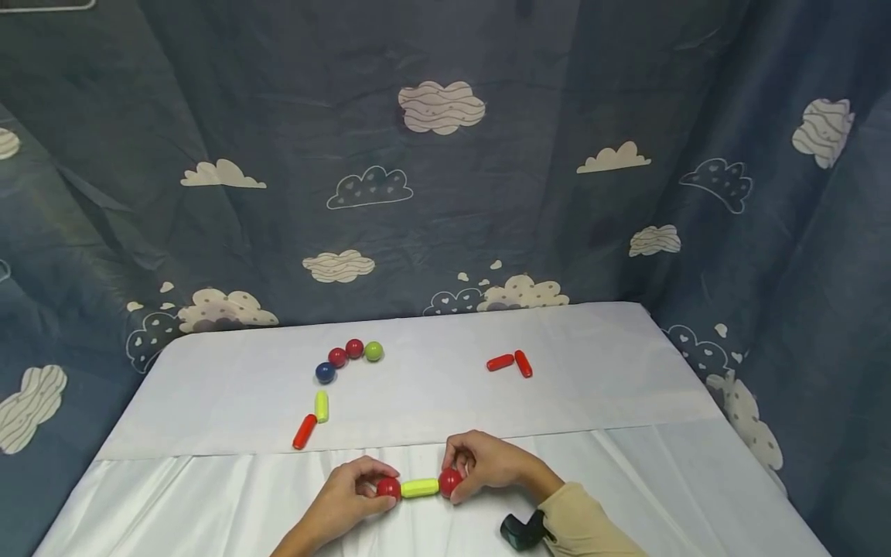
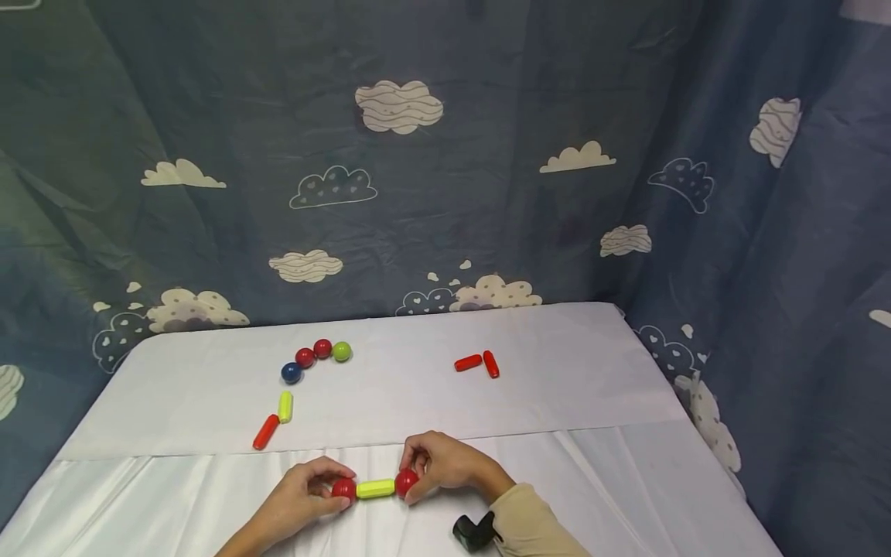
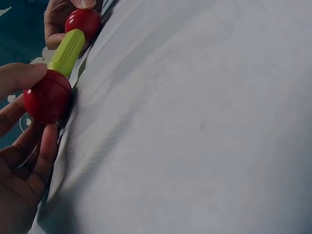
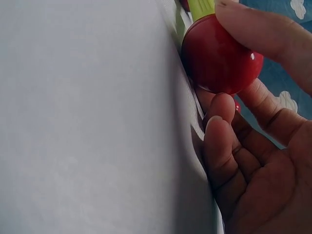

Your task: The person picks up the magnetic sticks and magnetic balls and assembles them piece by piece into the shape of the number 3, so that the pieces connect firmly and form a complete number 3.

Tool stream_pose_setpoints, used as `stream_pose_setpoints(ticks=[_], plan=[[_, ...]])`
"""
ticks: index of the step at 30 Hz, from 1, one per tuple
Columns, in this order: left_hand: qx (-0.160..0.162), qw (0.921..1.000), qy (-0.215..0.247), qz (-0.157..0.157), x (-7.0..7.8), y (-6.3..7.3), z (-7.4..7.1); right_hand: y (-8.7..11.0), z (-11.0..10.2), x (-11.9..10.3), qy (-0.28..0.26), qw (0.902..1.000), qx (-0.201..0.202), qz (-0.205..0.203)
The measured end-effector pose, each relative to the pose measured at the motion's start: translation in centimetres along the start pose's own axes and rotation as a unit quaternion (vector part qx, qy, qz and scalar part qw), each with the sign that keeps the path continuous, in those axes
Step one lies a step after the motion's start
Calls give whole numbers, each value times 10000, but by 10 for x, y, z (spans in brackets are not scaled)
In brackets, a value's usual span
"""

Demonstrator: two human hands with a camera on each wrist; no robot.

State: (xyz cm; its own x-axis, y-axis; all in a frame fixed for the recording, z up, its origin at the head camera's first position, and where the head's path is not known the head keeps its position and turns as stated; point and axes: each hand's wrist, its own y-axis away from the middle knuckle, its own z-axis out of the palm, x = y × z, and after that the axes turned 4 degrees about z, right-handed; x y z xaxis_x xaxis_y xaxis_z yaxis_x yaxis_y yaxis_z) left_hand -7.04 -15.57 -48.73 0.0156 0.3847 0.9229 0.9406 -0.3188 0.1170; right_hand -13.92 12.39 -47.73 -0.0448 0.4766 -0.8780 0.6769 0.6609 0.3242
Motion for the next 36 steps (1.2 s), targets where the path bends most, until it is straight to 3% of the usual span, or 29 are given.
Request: stream_pose_setpoints(ticks=[8,13,22,36], plan=[[-88,9978,-441,478,2,-2,8,0,1,3,15,10000,6,-25],[-112,9979,-466,439,2,-7,13,-1,1,3,-60,10000,-24,-22],[-88,9969,-429,658,-3,-14,20,-1,1,3,-64,9999,-13,-105],[-61,9979,-413,496,-3,-15,22,1,0,4,-74,9998,-62,-170]])
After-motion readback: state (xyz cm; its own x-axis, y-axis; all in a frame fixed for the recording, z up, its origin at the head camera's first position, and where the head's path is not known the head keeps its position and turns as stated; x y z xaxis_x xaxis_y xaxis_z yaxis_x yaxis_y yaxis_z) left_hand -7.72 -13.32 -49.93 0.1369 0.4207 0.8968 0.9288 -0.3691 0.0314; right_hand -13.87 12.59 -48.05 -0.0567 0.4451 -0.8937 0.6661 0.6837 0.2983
